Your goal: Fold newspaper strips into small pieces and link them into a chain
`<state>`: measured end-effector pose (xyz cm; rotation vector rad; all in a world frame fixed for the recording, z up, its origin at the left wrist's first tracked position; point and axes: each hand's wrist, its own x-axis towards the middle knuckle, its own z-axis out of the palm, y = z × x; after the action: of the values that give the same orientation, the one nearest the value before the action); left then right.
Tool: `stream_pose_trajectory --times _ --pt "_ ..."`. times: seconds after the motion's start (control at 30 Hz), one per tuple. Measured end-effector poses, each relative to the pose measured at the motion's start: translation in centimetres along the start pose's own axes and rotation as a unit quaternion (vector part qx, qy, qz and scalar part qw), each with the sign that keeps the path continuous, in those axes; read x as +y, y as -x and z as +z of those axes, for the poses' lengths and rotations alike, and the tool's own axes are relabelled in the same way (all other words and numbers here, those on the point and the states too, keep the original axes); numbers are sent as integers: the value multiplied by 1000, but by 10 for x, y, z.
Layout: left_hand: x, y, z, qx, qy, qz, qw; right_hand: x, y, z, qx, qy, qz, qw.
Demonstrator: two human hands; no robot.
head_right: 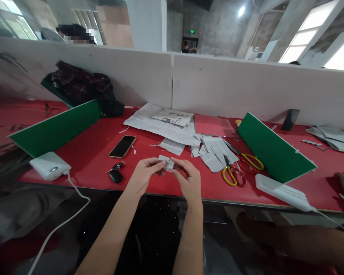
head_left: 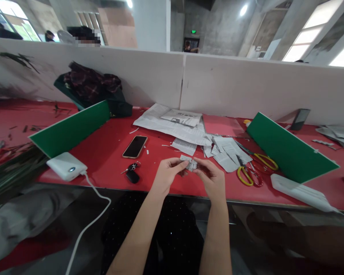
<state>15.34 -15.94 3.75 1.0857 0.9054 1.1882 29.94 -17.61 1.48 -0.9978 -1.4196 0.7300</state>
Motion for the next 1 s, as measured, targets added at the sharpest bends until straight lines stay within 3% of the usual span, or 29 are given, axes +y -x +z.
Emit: stream_pose_trajectory --times 0.1,0.33,0.77,1.0 --pt "-1 -1 -2 -3 46 -19 999 0 2 1 -3 5 -5 1000" --pt "-1 -4 -5 -47 164 -140 975 -8 2 3 -7 6 -22 1000" --pt "-4 -4 -4 -102 178 -141 968 -1 3 -2 6 -11 -35 999" --pt "-5 -4 -2 -84 200 -160 963 4 3 -4 19 -28 -38 999"
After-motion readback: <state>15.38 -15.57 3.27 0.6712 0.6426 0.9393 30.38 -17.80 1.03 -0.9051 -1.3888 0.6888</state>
